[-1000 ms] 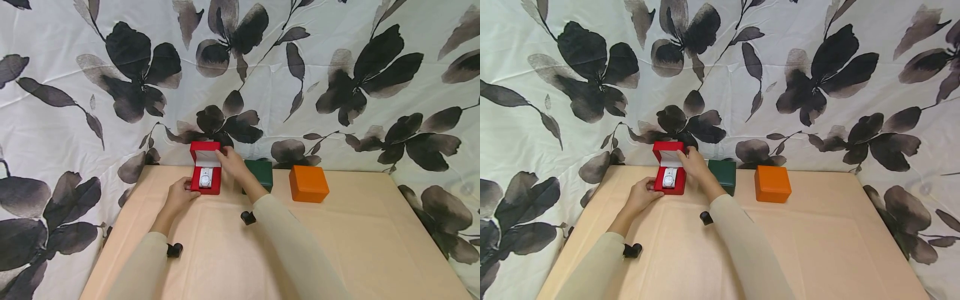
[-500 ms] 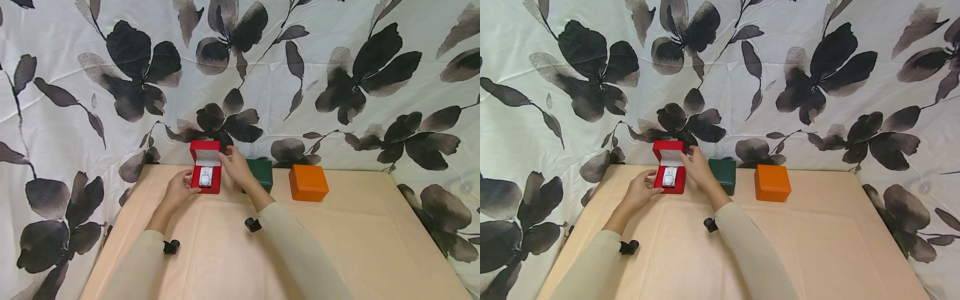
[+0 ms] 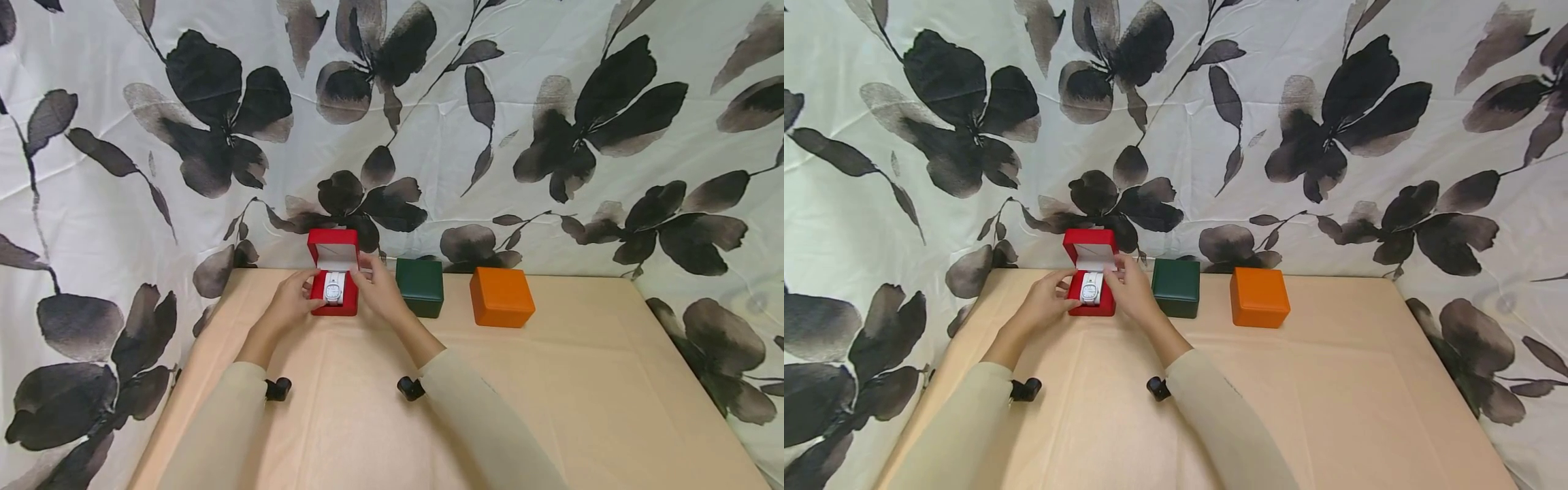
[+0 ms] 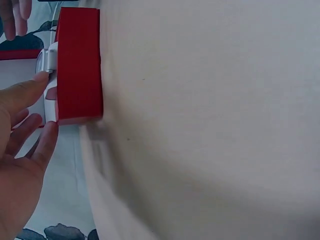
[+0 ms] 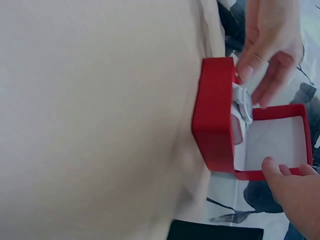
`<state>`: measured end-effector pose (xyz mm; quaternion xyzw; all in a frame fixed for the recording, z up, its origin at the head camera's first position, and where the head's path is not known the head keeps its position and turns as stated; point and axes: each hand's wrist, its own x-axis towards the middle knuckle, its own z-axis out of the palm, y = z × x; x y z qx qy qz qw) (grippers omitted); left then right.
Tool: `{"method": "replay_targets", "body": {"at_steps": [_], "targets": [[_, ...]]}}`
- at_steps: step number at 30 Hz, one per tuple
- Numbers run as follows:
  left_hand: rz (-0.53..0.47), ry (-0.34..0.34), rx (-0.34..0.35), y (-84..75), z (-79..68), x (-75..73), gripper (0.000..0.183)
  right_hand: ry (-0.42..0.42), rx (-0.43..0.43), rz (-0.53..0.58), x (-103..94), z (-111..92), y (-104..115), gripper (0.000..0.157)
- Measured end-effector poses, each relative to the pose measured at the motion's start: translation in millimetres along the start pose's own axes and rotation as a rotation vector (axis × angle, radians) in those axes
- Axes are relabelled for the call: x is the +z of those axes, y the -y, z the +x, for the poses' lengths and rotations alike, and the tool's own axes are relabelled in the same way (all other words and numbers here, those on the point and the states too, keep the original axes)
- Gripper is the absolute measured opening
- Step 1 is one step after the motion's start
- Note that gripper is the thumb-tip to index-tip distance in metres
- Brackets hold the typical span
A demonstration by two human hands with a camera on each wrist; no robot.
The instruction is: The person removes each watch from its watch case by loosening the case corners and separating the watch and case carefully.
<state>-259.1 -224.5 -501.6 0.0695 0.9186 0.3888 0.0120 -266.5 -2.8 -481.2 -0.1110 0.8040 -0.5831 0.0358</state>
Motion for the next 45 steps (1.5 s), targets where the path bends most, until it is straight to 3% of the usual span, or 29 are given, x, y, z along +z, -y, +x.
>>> {"method": "replay_targets", "body": {"at_steps": [8,20,27,33,45], "targets": [[0.094,0.084,0.029,-4.2,14.5,-4.5,0.070,-0.003,-0.004,0.008,10.8,-5.2,-12.0,0.047],[0.182,0.097,0.126,-9.2,20.9,-0.2,0.062,-0.035,-0.009,-0.120,18.8,-4.3,-38.1,0.046],[0.220,0.120,0.098,-7.7,23.7,3.4,0.063,-0.044,-0.028,-0.208,20.1,2.2,-50.8,0.045],[0.235,0.157,0.067,-13.7,25.5,3.4,0.066,-0.030,0.004,-0.220,21.2,5.7,-55.7,0.045],[0.290,0.189,0.049,-13.8,30.5,1.3,0.076,0.008,-0.015,-0.212,23.6,8.8,-60.6,0.045]]}}
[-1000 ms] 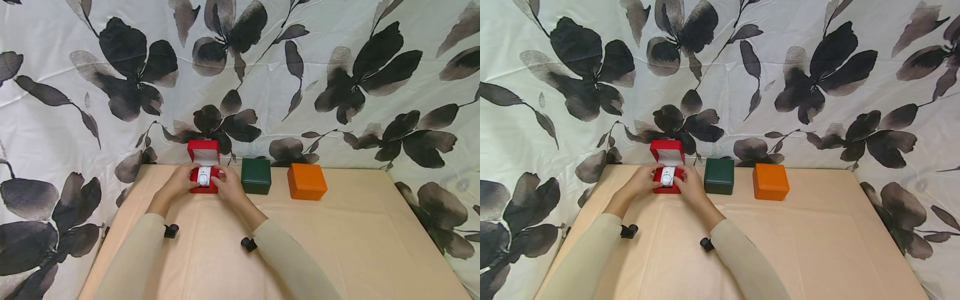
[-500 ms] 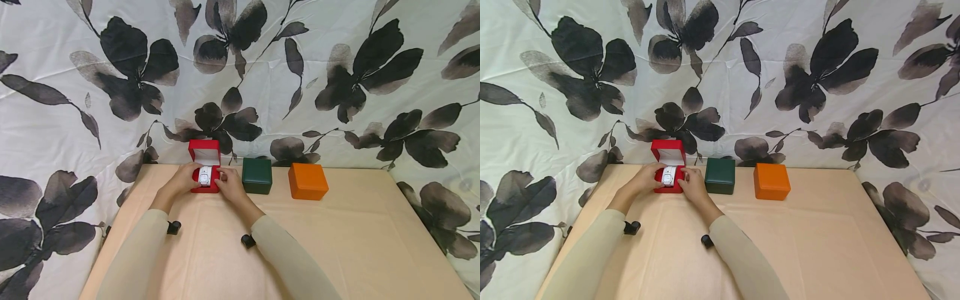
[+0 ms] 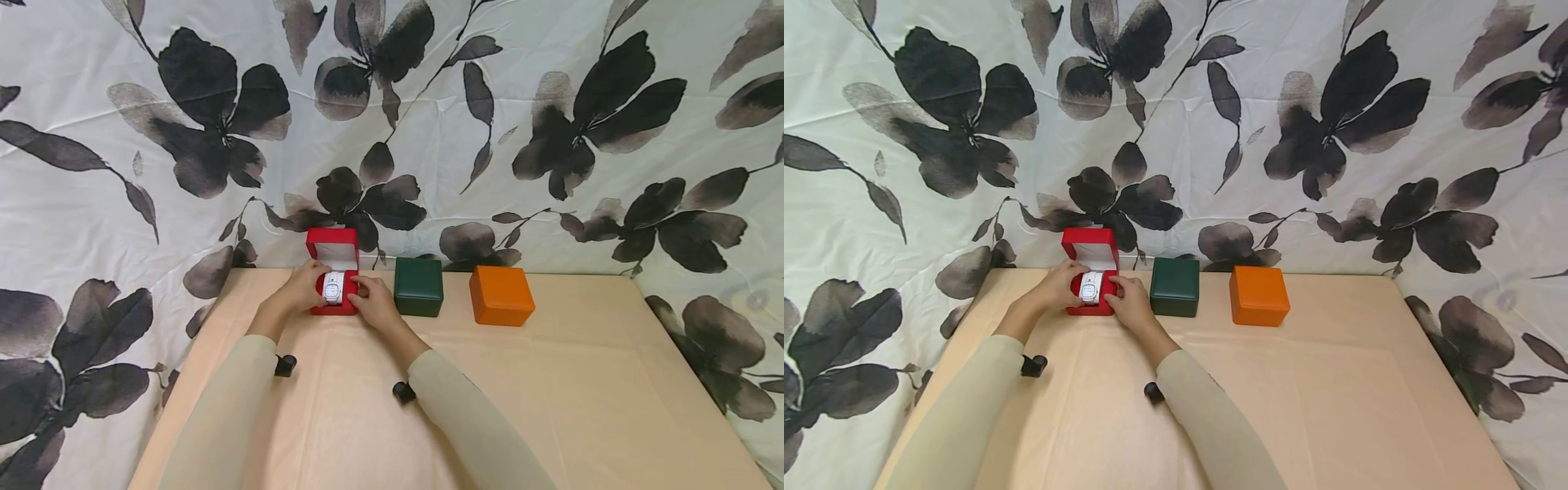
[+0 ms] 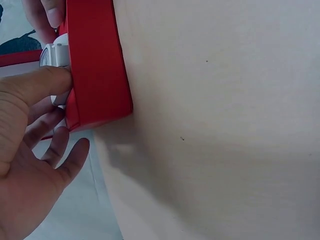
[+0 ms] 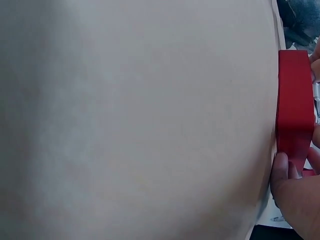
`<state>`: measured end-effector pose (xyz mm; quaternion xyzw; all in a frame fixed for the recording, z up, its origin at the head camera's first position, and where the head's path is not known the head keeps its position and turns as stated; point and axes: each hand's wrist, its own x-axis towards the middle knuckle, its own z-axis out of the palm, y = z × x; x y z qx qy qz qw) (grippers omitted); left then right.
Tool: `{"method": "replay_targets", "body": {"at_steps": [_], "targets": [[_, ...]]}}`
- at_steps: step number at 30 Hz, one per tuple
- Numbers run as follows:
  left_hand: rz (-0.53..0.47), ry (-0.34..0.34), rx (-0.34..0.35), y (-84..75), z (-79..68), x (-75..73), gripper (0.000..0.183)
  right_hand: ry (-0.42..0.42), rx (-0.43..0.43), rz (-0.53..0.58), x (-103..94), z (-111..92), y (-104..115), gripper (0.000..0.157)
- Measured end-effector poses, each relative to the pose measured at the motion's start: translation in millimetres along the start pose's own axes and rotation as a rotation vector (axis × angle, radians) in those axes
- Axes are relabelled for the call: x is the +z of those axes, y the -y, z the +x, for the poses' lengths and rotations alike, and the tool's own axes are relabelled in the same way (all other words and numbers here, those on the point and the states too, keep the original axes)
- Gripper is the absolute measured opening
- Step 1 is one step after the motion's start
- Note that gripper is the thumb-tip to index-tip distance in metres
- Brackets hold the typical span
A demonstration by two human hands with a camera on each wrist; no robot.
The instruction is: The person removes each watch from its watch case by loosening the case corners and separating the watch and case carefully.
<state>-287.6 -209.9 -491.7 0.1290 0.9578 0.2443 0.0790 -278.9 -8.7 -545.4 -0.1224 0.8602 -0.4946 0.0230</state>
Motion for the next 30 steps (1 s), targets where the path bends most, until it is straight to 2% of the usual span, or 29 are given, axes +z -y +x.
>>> {"method": "replay_targets", "body": {"at_steps": [5,10,20,30], "targets": [[0.016,0.033,-0.037,-2.2,2.8,-2.1,0.079,0.009,0.003,-0.013,-0.7,0.0,1.7,0.045],[0.039,0.044,-0.042,-4.6,4.3,-3.8,0.079,0.010,0.018,-0.036,-1.4,0.0,3.1,0.046],[0.045,0.018,-0.011,-0.8,6.7,-1.6,0.074,0.011,0.033,-0.013,-1.8,-0.2,1.3,0.047],[-0.014,-0.028,0.044,8.8,6.2,1.2,0.072,0.019,0.036,0.002,-1.0,-0.3,0.2,0.048]]}}
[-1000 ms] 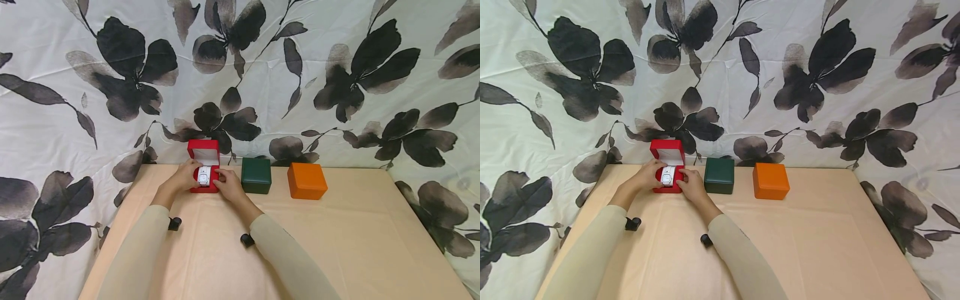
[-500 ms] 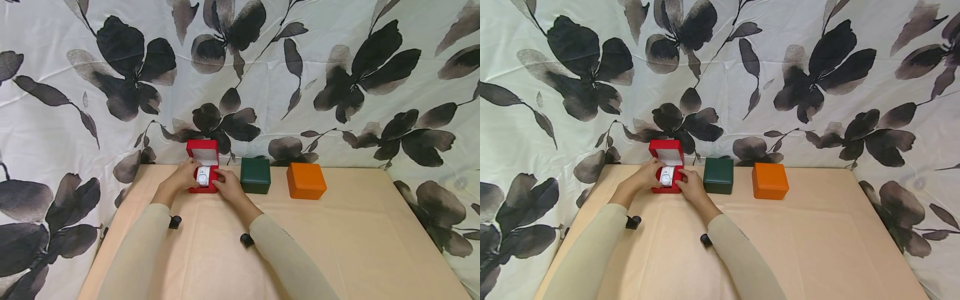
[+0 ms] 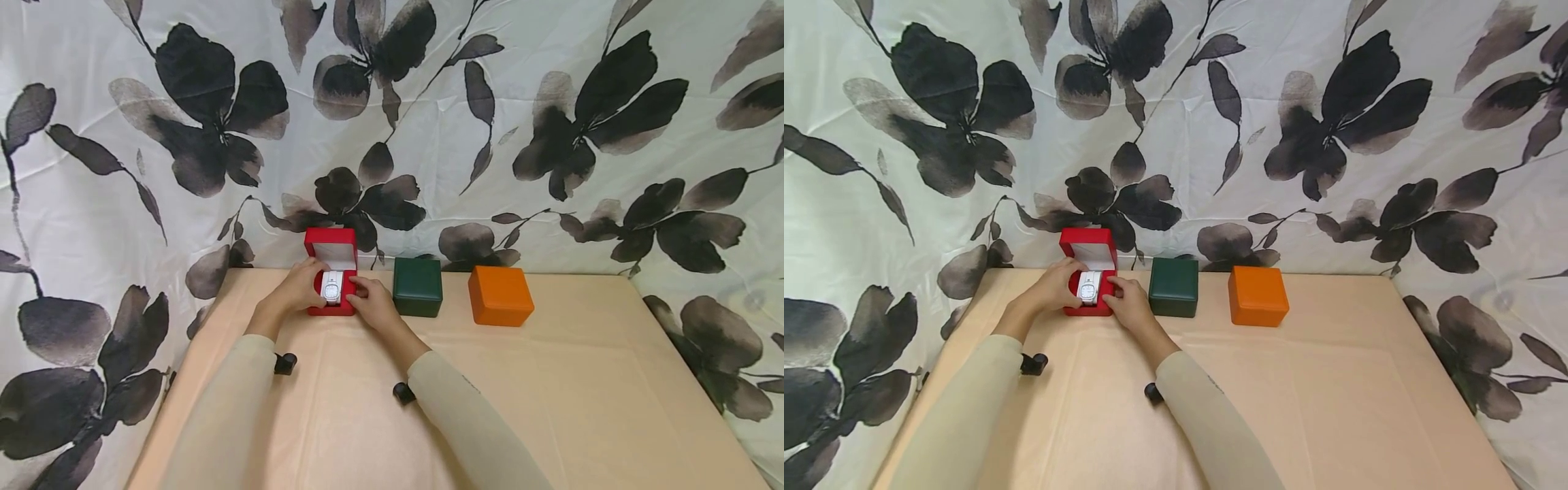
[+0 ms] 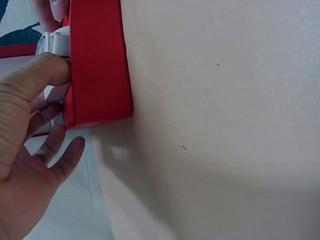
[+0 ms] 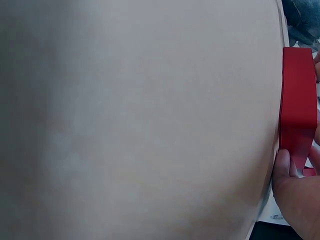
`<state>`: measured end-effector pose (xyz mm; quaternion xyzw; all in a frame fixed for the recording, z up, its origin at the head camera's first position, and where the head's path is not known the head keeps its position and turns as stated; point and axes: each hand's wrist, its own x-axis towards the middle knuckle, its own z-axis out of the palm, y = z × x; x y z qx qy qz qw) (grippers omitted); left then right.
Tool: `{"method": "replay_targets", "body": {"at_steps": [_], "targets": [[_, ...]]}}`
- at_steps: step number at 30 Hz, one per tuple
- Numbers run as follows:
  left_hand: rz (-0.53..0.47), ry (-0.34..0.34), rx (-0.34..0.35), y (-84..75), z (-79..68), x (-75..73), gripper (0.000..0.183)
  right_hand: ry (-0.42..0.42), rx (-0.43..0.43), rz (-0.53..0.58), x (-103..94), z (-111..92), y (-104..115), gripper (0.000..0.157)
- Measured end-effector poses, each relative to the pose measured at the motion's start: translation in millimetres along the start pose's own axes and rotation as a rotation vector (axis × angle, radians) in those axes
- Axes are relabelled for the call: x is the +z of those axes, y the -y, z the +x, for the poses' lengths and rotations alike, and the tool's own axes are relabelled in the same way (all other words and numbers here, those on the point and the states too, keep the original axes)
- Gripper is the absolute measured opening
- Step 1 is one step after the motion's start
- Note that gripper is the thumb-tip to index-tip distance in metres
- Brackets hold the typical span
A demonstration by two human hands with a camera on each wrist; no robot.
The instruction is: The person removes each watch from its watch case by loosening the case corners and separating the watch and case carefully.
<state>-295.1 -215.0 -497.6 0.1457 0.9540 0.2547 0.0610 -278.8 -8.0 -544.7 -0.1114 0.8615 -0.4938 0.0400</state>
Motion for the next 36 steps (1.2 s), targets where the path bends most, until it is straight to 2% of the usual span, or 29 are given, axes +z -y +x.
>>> {"method": "replay_targets", "body": {"at_steps": [6,13,17,29,36], "targets": [[-0.017,-0.018,0.024,2.1,-2.3,-1.0,0.071,0.000,0.005,-0.008,0.2,0.5,0.7,0.048],[-0.065,-0.012,0.000,2.9,-4.5,-1.6,0.070,-0.003,0.006,-0.005,0.8,0.4,0.1,0.048],[-0.094,-0.015,0.014,3.2,-5.0,-4.8,0.070,0.001,0.010,-0.004,0.5,0.7,0.4,0.048],[-0.198,-0.028,0.018,-3.5,-8.8,-13.8,0.069,-0.009,0.010,-0.017,-0.3,1.1,3.5,0.048],[-0.227,-0.032,0.010,-13.7,-14.2,-24.2,0.069,-0.009,0.009,-0.032,-0.2,2.5,3.5,0.048]]}}
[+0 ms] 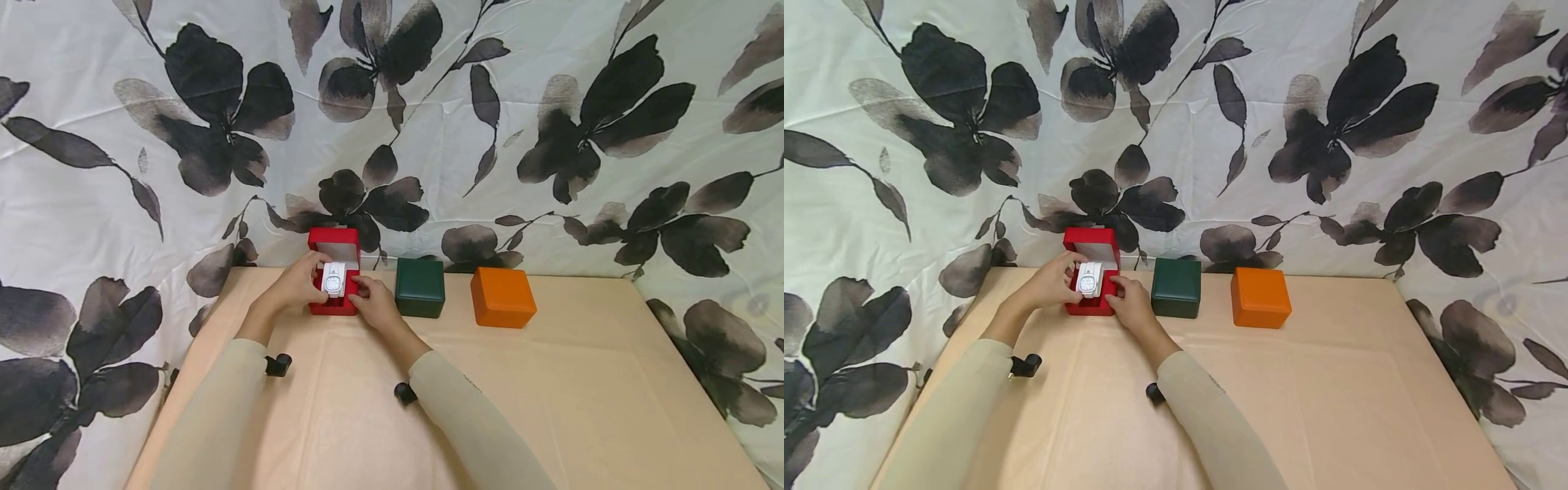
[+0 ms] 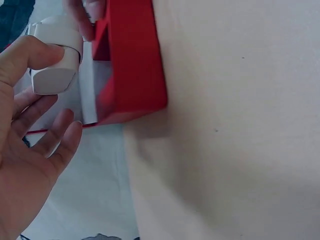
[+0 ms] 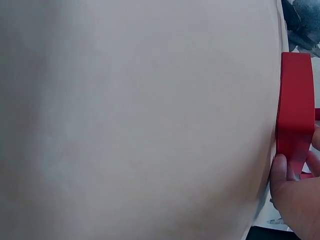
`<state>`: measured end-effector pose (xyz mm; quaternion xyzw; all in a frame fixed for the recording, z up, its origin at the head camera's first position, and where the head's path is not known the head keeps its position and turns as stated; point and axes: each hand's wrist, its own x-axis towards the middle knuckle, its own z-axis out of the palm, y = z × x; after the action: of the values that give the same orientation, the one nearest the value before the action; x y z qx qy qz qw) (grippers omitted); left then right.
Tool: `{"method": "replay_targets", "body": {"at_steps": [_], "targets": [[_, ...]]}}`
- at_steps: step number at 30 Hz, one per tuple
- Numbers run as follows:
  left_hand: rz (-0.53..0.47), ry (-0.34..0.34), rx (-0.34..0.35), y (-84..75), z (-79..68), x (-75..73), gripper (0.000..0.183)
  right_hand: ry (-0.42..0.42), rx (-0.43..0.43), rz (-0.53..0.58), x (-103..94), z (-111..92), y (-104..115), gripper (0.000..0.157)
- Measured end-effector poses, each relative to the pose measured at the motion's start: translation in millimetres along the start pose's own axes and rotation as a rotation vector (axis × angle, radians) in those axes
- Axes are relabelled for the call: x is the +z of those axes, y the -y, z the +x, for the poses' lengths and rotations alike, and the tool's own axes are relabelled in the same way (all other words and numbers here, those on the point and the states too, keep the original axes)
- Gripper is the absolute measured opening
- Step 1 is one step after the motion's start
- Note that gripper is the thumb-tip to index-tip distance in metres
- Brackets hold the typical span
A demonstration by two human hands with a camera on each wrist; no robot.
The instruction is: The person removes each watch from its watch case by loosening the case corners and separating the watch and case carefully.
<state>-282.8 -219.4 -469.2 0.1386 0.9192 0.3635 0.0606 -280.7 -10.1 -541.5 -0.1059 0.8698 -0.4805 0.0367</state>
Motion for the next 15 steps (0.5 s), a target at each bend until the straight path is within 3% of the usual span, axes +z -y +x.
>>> {"method": "replay_targets", "body": {"at_steps": [15], "targets": [[0.004,-0.047,0.117,-33.5,-17.3,-8.4,0.068,0.003,-0.007,-0.025,-0.6,-1.5,2.4,0.046]]}}
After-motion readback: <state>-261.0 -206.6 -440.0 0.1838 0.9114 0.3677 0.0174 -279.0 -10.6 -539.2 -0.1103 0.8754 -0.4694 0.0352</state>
